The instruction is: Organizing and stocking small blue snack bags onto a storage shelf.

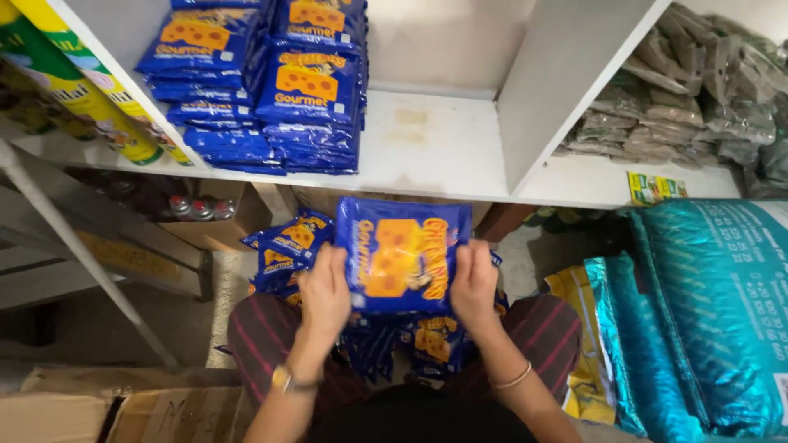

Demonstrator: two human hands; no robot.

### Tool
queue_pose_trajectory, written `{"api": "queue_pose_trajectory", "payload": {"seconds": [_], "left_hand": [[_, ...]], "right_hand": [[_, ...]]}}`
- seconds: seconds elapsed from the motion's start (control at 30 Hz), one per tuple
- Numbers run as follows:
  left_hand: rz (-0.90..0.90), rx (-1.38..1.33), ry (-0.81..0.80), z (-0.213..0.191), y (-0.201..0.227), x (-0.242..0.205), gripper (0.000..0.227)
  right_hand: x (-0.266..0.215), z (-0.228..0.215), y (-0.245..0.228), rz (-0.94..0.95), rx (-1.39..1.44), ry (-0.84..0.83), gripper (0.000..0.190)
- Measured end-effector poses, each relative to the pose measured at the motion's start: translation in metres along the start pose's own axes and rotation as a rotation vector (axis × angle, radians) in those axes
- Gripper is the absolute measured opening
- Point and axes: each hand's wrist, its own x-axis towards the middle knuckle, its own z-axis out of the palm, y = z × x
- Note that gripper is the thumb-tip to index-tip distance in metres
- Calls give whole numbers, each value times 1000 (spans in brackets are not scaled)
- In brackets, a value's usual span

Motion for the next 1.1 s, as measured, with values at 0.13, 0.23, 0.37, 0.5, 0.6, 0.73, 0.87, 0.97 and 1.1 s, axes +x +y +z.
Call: {"api": "queue_pose_trajectory", "payload": {"seconds": [0.13,0.23,0.37,0.5,0.6,0.73,0.87,0.97,1.1], "left_hand": [[-1,-187,-64,0,15,-8,27],[-227,-77,-61,15,-19,3,34],[-241,-257,7,18,4,-8,31],[-93,-475,-162,8,25,-22,27],[44,-352,-191,34,-20,-24,28],[-984,-1275,-53,64,-56,-20,31],[-910,-1397,61,81,-32,-28,30],[-852,-1533,201,89,-23,-26,34],[-896,-1350,345,109,-37,-53,37]], "right_hand": [[-6,15,44,160,-32,-100,19],[-4,10,15,159,204,-59,19],[-17,20,12,641,800,-42,25],[-59,44,100,640,572,-135,27],[-62,50,138,262,79,-246,30],[-22,42,86,680,689,-240,35],[-20,34,15,1092,1183,-298,56],[-37,43,-32,1181,1505,15,80],[-55,53,-7,1018,1559,-145,69]]}}
